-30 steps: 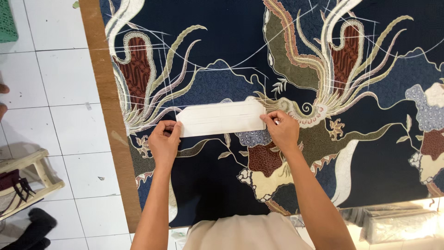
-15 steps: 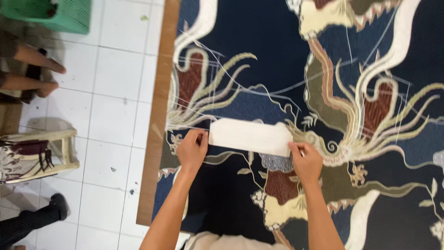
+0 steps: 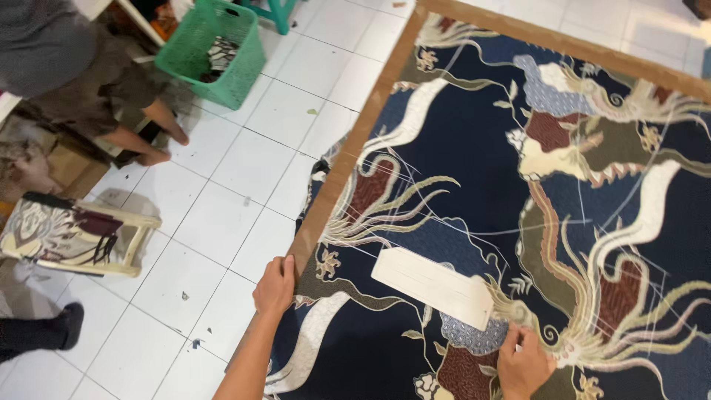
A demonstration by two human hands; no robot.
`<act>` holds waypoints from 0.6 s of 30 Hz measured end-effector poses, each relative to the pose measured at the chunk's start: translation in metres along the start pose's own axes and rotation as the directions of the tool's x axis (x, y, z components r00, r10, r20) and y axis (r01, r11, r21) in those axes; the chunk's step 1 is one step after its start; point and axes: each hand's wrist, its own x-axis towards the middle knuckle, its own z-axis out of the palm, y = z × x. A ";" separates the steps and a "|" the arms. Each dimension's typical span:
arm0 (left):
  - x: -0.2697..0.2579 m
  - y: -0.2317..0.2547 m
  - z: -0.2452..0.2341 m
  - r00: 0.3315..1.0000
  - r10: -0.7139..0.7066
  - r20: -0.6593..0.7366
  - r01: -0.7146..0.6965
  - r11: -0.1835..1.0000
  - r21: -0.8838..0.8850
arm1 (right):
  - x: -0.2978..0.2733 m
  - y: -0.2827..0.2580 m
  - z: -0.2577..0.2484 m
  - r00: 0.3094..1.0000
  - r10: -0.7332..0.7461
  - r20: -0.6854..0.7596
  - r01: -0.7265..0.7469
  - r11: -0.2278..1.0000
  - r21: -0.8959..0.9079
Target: The person places a white paper pattern on a dark patterned fabric and uses a white marking tool to trace or mark along the pattern edges. The person repeatedly repositions the pattern and continues marking the fabric surface.
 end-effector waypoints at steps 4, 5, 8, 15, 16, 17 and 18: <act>-0.001 0.003 -0.003 1.000 -0.011 -0.027 0.010 1.000 -0.026 | 0.002 0.001 0.004 0.999 0.023 0.048 -0.019 0.995 -0.096; -0.001 0.006 -0.005 0.999 -0.002 -0.035 0.002 1.000 -0.024 | 0.004 -0.001 0.004 0.997 0.041 0.059 -0.033 0.991 -0.127; -0.004 0.010 -0.008 0.998 -0.024 -0.053 0.022 0.999 -0.039 | 0.007 -0.008 0.001 0.995 0.091 0.049 -0.086 0.991 -0.100; -0.004 0.012 -0.007 0.998 -0.066 -0.002 0.066 0.997 0.031 | 0.013 -0.022 -0.007 0.993 0.111 0.034 -0.110 0.993 -0.050; -0.004 0.011 -0.008 0.998 -0.062 -0.003 0.062 0.997 0.038 | 0.014 -0.025 -0.007 0.993 0.119 0.011 -0.118 0.991 -0.056; -0.006 0.008 -0.008 0.998 -0.062 -0.003 0.062 0.997 0.044 | 0.014 -0.027 -0.008 0.992 0.123 -0.011 -0.123 0.990 -0.061; -0.008 0.006 -0.009 0.998 -0.057 -0.005 0.057 0.997 0.043 | 0.015 -0.029 -0.010 0.992 0.127 -0.004 -0.127 0.991 -0.049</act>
